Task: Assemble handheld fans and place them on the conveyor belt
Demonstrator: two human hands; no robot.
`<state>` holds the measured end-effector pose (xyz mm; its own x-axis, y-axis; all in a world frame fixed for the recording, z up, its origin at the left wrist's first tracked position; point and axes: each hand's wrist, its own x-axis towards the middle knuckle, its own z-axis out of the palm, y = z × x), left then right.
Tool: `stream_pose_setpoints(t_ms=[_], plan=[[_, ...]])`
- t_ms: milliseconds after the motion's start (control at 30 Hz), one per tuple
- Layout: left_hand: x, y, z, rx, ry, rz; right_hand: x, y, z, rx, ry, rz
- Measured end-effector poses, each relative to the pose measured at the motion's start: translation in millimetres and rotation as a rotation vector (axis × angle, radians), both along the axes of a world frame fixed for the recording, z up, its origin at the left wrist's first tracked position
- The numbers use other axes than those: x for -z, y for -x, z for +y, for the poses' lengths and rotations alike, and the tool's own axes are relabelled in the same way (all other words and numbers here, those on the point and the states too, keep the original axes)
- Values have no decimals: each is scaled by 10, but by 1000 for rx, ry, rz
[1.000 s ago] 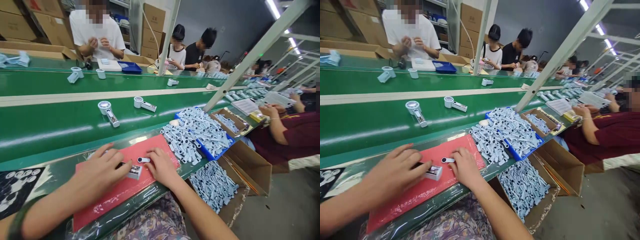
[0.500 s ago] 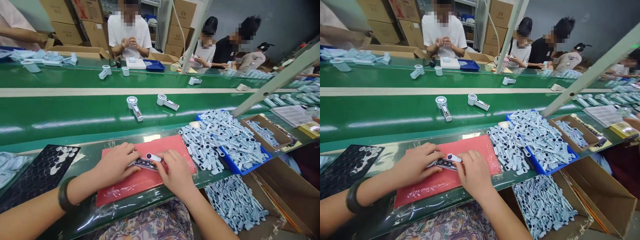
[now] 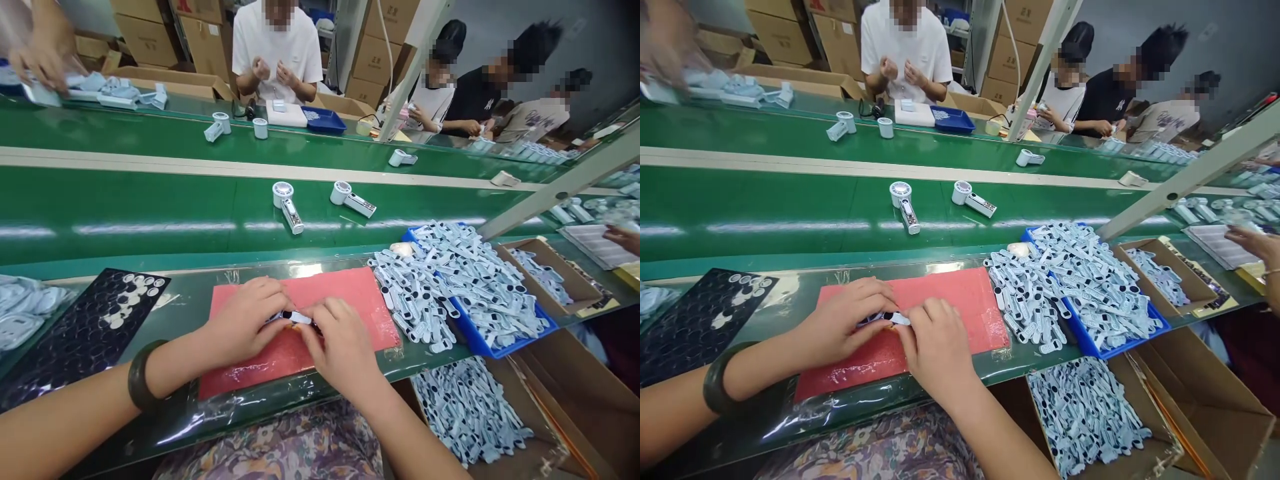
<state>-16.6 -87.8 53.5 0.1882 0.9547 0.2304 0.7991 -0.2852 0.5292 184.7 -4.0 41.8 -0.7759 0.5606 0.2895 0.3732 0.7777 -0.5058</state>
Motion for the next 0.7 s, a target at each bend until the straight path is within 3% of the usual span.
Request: stream_pose_setpoints(t_ms=[67,200,267,500,700], plan=[[7,-14,13,-11,35,-10,33,-2,36,-3,101,52],[-6,-17,5,-22,59,-15,154,1,118,-45,479,180],[-30,-19,-37,0,55,7,172,-22,131,-73,556,159],[-25,-188,-312,-2,20,191,81,-162,-48,-168,357,-30],[15,-274,-317,-12,-16,307,170,-134,-126,-134,227,-87]])
